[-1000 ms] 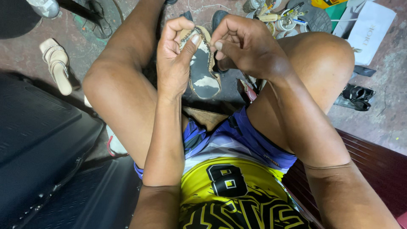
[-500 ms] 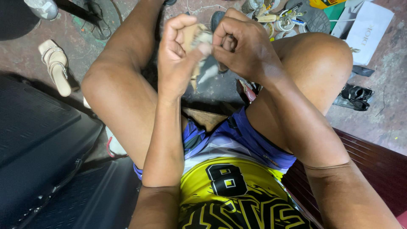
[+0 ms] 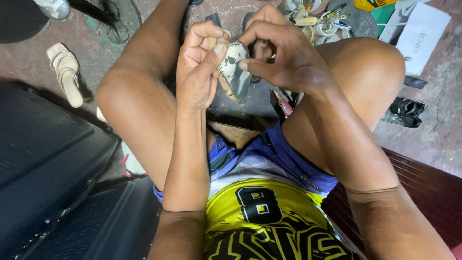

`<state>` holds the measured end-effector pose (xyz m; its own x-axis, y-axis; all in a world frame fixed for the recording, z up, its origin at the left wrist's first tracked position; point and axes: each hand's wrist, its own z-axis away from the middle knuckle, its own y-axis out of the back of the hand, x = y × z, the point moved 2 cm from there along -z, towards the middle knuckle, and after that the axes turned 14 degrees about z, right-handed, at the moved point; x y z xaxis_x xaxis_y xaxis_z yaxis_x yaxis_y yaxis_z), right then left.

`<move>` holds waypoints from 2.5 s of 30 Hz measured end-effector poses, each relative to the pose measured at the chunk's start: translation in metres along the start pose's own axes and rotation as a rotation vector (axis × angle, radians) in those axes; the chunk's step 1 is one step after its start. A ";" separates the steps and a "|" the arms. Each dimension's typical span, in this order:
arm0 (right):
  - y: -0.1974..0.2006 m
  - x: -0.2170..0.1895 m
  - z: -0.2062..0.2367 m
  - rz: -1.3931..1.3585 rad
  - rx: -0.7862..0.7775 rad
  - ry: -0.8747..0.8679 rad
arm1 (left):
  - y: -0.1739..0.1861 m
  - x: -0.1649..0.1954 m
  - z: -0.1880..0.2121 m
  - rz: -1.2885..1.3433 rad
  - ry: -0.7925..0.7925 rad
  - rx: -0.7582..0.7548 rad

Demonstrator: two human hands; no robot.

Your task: The person sits on the floor and repairs a beige sandal by hand. They peel off a loose black insole, apply a white patch to the sole, and then stitch the sandal using a needle and thread.

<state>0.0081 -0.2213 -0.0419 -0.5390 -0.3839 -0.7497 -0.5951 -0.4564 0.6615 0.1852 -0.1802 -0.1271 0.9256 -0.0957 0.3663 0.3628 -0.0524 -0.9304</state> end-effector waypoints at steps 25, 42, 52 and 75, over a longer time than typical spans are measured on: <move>-0.004 -0.004 0.002 0.222 0.049 0.150 | -0.003 -0.003 0.001 -0.199 -0.039 0.101; -0.006 -0.001 0.000 0.243 0.050 0.140 | -0.002 -0.002 -0.002 -0.246 -0.029 0.113; -0.007 -0.002 -0.001 0.258 0.031 0.113 | 0.001 -0.002 -0.001 -0.343 -0.075 0.080; -0.007 0.003 -0.002 0.208 0.000 0.038 | -0.004 0.003 -0.001 -0.370 -0.035 0.054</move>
<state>0.0117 -0.2204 -0.0492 -0.6269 -0.5001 -0.5974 -0.4733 -0.3646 0.8019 0.1862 -0.1808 -0.1223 0.7337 -0.0458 0.6779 0.6776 -0.0244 -0.7350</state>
